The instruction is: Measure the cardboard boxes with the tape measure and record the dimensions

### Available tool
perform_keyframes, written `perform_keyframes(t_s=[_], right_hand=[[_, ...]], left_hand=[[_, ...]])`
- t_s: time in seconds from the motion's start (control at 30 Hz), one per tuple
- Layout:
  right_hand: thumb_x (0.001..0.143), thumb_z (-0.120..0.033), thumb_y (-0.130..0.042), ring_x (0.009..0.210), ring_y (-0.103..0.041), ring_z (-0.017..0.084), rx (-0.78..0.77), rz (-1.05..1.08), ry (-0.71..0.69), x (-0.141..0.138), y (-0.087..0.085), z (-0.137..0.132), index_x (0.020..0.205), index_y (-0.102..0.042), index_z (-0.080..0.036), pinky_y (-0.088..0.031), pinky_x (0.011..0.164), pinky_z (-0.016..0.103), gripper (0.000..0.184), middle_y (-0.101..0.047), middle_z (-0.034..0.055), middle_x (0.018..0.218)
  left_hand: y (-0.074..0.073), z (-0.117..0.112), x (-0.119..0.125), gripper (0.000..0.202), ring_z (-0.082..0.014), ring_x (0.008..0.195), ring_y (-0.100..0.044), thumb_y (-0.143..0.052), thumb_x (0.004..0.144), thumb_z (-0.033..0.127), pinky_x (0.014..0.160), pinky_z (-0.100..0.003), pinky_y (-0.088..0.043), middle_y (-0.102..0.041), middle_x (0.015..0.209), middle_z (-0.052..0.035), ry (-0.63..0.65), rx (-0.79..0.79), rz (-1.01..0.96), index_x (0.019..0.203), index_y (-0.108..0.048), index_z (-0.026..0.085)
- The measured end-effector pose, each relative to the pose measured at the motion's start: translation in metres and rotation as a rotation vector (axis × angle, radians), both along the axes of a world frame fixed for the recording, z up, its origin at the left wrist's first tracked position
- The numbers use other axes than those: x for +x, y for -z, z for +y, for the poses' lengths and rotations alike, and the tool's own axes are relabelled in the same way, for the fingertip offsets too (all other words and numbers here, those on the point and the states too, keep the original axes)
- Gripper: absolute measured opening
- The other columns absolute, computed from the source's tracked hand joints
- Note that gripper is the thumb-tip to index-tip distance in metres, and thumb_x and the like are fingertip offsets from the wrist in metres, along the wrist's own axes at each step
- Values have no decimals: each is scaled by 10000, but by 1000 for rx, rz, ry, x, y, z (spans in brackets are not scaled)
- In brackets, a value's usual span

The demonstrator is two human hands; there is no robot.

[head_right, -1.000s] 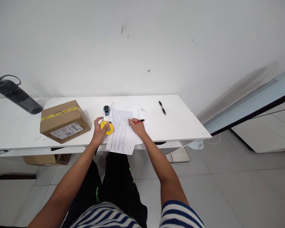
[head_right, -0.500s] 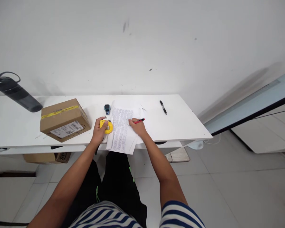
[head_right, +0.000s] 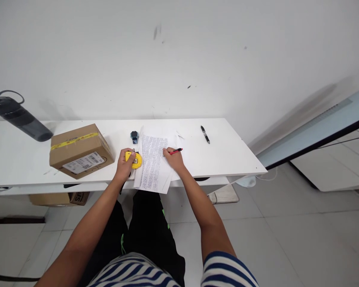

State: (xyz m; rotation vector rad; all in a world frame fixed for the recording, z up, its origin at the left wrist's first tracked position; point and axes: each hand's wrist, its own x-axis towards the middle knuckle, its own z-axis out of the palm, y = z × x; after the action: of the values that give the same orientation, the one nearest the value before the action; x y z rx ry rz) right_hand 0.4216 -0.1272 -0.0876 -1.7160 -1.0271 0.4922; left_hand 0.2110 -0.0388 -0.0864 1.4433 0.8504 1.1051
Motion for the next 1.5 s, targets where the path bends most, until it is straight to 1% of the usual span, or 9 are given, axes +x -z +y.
perform_keyframes(t_s=[0.13, 0.3, 0.47, 0.63, 0.77, 0.93, 1.17, 1.37, 1.5], right_hand=[[790, -475, -505, 602, -408, 138, 3, -2, -4, 0, 1, 0, 559, -399, -227, -325, 577, 275, 355, -408, -30, 544], [801, -472, -496, 595, -388, 129, 24, 0, 71, 1, 3, -1, 553, -337, -232, -315, 570, 270, 380, -389, -34, 540], [776, -451, -518, 575, -371, 127, 21, 17, 4, 1, 3, 0, 542, -340, -233, -312, 563, 274, 366, -365, -41, 524], [779, -434, -513, 569, -366, 123, 37, 43, 35, 1, 3, 0, 534, -339, -231, -313, 570, 274, 362, -360, -44, 522], [782, -442, -514, 590, -398, 131, 30, 25, 6, 0, 3, 0, 542, -360, -230, -325, 581, 271, 356, -396, -36, 530], [804, -421, -502, 578, -389, 122, 47, 24, 105, 1, 3, 0, 536, -332, -230, -325, 586, 267, 370, -406, -40, 532], [801, -394, -514, 558, -365, 112, 35, 50, 129, 1, 3, 0, 523, -346, -224, -322, 594, 265, 367, -380, -56, 527], [798, -410, -516, 572, -402, 123, 26, 27, 28, 2, 3, -1, 525, -372, -222, -331, 593, 263, 361, -414, -46, 532], [806, -422, -505, 579, -426, 129, 36, 21, 59, 2, 3, 0, 528, -413, -218, -339, 597, 266, 357, -438, -41, 536]], left_hand=[[-1, -1, 0, 339, -123, 708, -561, -650, 816, 488, 627, -233, -475, -582, 845, 7, -9, 10, 1, 1018, -569, 228], [-4, -2, -1, 379, -136, 738, -579, -648, 817, 494, 650, -247, -484, -594, 896, -11, -20, -2, 2, 1075, -575, 226], [-3, -2, -1, 448, -130, 745, -574, -656, 816, 491, 686, -254, -485, -576, 883, -5, -31, 7, 20, 1155, -548, 219], [0, 0, 0, 507, -128, 738, -588, -666, 809, 484, 686, -258, -492, -573, 886, -2, -41, -25, -4, 1201, -477, 224], [-1, 0, 0, 532, -125, 712, -594, -673, 802, 483, 671, -260, -497, -573, 867, 4, -55, -33, -20, 1205, -437, 229], [0, 0, 1, 557, -129, 699, -609, -694, 778, 483, 648, -263, -494, -575, 850, 14, -72, -68, -37, 1168, -382, 237], [-1, 0, 1, 530, -118, 689, -605, -696, 777, 477, 638, -251, -489, -565, 840, 28, -63, -85, -62, 1116, -368, 237], [-1, 0, 1, 509, -121, 689, -612, -693, 786, 468, 631, -252, -499, -572, 842, 28, -34, -72, -83, 1116, -381, 240], [0, 0, 0, 475, -114, 677, -600, -688, 798, 456, 629, -244, -492, -577, 835, 27, -24, -39, -80, 1126, -420, 241]])
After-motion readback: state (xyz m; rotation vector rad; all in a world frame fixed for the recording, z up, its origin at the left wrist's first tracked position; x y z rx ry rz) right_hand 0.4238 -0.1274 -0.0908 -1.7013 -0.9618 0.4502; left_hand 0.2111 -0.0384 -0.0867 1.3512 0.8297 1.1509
